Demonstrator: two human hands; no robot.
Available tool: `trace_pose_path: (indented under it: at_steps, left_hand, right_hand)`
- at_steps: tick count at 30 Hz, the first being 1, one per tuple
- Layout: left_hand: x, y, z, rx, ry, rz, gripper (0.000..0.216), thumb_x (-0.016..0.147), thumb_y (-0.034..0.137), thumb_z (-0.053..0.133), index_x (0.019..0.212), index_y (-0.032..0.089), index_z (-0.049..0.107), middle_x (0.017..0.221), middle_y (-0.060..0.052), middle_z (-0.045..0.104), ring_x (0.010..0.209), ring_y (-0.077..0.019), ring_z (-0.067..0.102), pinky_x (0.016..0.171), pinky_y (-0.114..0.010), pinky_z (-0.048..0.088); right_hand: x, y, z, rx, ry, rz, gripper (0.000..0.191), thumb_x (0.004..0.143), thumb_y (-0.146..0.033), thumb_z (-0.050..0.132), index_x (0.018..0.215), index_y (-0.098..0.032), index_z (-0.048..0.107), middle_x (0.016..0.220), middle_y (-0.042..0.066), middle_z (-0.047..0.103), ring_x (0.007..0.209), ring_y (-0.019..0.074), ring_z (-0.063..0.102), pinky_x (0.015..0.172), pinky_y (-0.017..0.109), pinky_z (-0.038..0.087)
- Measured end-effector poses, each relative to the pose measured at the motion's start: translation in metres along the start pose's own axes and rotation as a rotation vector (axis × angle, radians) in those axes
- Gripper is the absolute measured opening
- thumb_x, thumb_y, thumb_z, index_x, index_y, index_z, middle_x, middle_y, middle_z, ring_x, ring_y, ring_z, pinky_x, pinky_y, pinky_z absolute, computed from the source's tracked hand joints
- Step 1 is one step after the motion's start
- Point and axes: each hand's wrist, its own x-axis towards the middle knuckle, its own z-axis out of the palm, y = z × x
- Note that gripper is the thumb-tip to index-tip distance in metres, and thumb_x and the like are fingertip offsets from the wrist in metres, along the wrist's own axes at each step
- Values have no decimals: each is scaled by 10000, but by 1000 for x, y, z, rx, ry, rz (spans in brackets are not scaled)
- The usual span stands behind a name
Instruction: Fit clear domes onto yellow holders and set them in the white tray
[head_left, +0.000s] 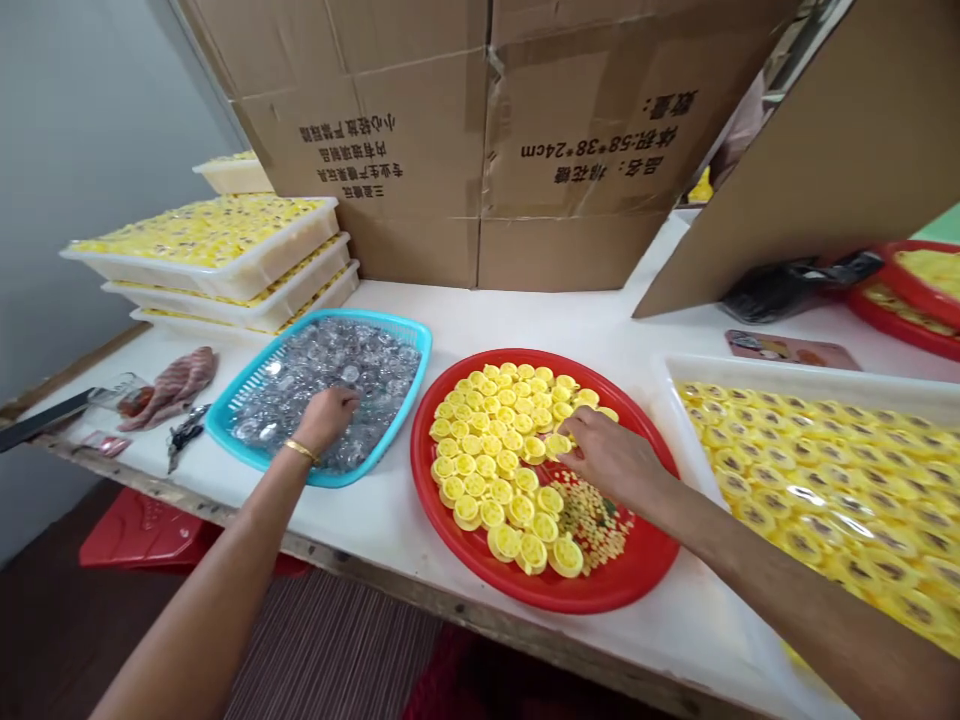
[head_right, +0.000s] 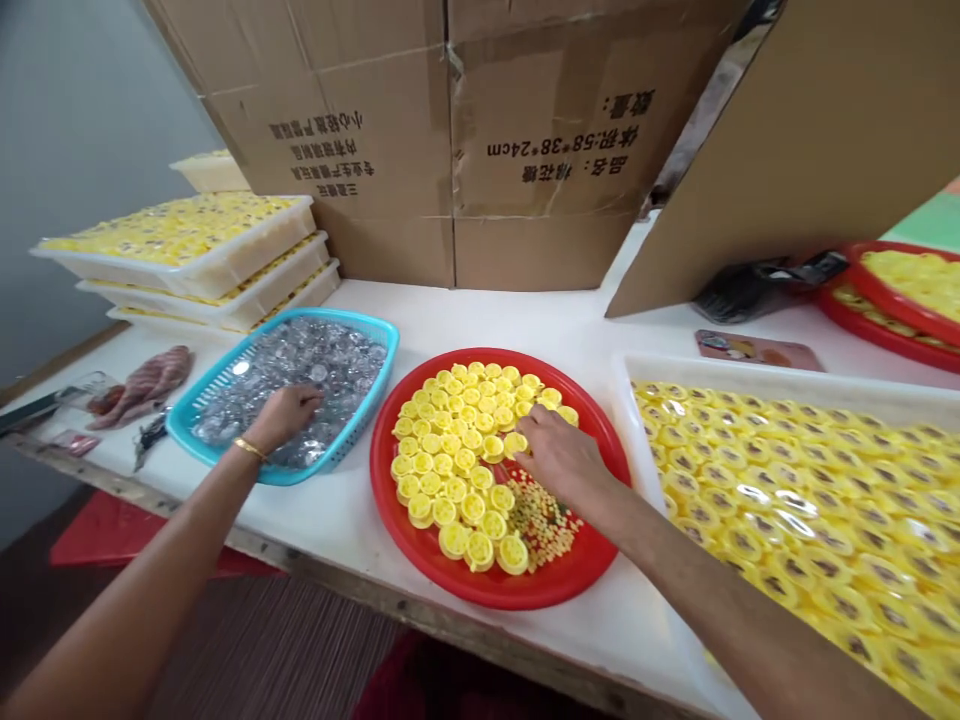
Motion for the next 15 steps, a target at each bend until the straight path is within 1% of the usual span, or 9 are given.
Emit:
trace_pose_path:
  at_steps: [2,4,6,8,10,11,12,13,15]
  left_hand:
    - [-10,0,-5,-73,37,-50,354,805,248,467,1058,122,680,669,-49,706,630,-194,666,622,-255,469]
    - [-19,3,-11,-182,83,-86,401,799,265,492,1156,127,609,672,-8,694,590,-164,653,599,-236,477]
    - [-29,10,-18,-371,150,-151,344,763,257,560,1090,180,633,623,43,663,575,-135,638,590,-212,482]
    - [-40,25,-23,-454,208,-188,267,760,277,594,1006,216,675,582,57,646,563,-124,623,571,-206,480]
    - [-55,47,-24,-535,255,-152,250,758,292,615,985,230,701,610,46,663,571,-123,620,570,-218,491]
    - [-64,60,-21,-604,254,-102,267,753,293,627,1001,228,703,641,37,674,584,-124,624,582,-229,503]
    - [-73,74,-17,-686,223,-40,291,751,293,633,1025,219,698,667,28,678,593,-124,625,595,-240,515]
    - [-81,89,-11,-774,150,26,325,745,299,645,1054,203,685,674,20,674,592,-123,622,603,-250,525]
    - [-96,118,5,-956,-39,107,394,725,314,669,1089,165,651,679,9,661,569,-129,614,569,-261,533]
  right_hand:
    - [-9,-2,-8,0,-36,65,208,800,-264,570,970,-147,596,1026,105,612,946,248,608,695,316,448]
    - [-18,-5,-16,2,-88,119,245,774,-265,577,981,-134,581,1001,116,632,920,251,618,697,316,441]
    - [-25,-8,-20,-20,-140,151,279,752,-250,588,1002,-126,580,984,132,649,912,266,626,705,324,437]
    - [-30,-11,-20,-44,-173,154,304,746,-227,591,1031,-122,583,978,142,658,921,281,626,714,334,434]
    - [-35,-13,-14,-31,-170,164,348,756,-220,592,1088,-118,570,1003,147,654,939,284,621,718,336,436]
    - [-37,-13,-11,1,-151,172,377,767,-229,594,1126,-118,555,1042,151,644,957,282,615,723,334,438]
    - [-39,-13,-7,45,-125,190,398,776,-240,597,1152,-120,542,1084,155,630,965,276,612,727,331,440]
    - [-41,-13,-3,100,-94,224,404,779,-248,605,1157,-123,538,1111,157,617,958,268,612,727,328,442]
    - [-45,-14,3,228,-20,312,362,767,-240,626,1104,-128,557,1100,147,616,914,243,615,731,322,444]
